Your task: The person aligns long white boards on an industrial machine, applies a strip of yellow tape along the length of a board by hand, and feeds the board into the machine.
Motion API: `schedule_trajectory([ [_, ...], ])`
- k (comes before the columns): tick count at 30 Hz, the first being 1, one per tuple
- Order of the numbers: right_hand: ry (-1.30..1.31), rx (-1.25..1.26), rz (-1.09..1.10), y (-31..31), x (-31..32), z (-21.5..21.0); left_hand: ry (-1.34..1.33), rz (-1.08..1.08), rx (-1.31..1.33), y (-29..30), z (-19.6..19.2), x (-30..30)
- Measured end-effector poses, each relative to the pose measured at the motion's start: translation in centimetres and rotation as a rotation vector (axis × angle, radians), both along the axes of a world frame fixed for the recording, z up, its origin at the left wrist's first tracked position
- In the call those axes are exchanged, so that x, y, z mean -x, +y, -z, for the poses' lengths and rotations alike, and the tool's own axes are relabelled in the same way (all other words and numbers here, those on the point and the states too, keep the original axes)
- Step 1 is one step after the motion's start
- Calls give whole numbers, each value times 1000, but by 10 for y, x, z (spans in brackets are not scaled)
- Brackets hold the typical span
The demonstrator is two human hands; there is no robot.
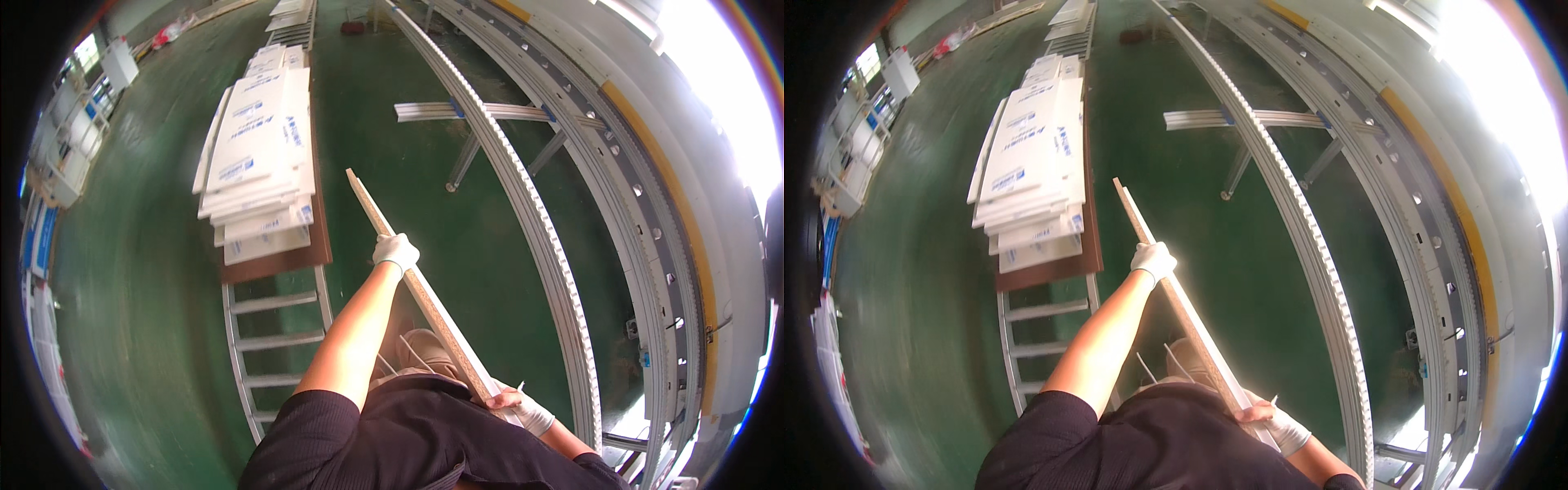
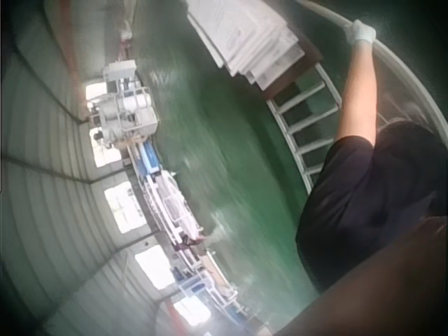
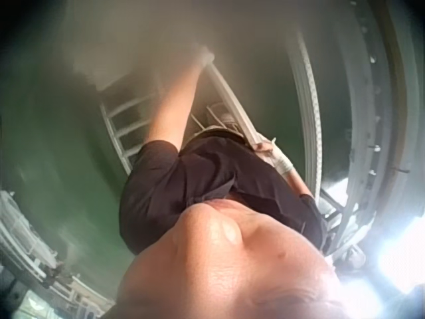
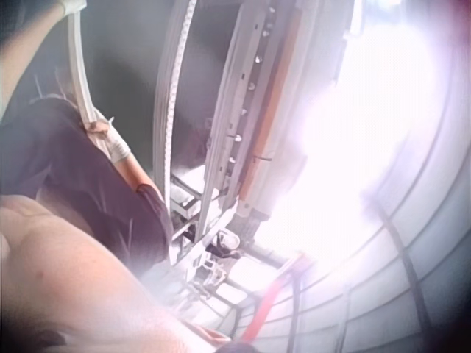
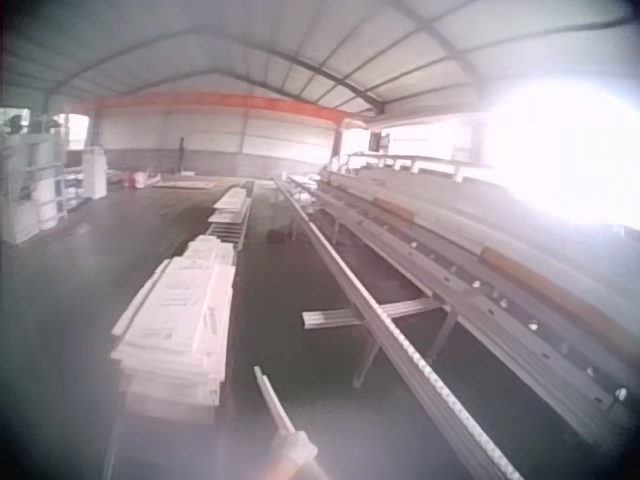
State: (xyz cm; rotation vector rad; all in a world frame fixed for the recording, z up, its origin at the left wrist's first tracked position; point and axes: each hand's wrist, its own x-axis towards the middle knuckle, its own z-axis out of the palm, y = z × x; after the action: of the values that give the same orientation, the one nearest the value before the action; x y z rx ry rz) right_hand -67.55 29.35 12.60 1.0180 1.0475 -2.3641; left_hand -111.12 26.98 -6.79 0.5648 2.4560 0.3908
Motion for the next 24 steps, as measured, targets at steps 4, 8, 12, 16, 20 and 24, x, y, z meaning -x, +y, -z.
schedule_trajectory([
  [4,11,-3,26,54,128,34,0,-154,-57,49,-44,119],
  [8,15,-64,-67,126,272,41,133,-14,-31,97,-10,290],
  [12,94,-60,-96,181,414,13,230,1,-8,151,-43,441],
  [16,63,-122,-76,215,545,-33,210,-137,-141,202,-111,523],
  [20,63,-134,-84,239,689,-43,99,-198,-78,220,-99,659],
  [24,49,-162,-111,272,824,-30,62,-192,-67,254,-97,794],
])
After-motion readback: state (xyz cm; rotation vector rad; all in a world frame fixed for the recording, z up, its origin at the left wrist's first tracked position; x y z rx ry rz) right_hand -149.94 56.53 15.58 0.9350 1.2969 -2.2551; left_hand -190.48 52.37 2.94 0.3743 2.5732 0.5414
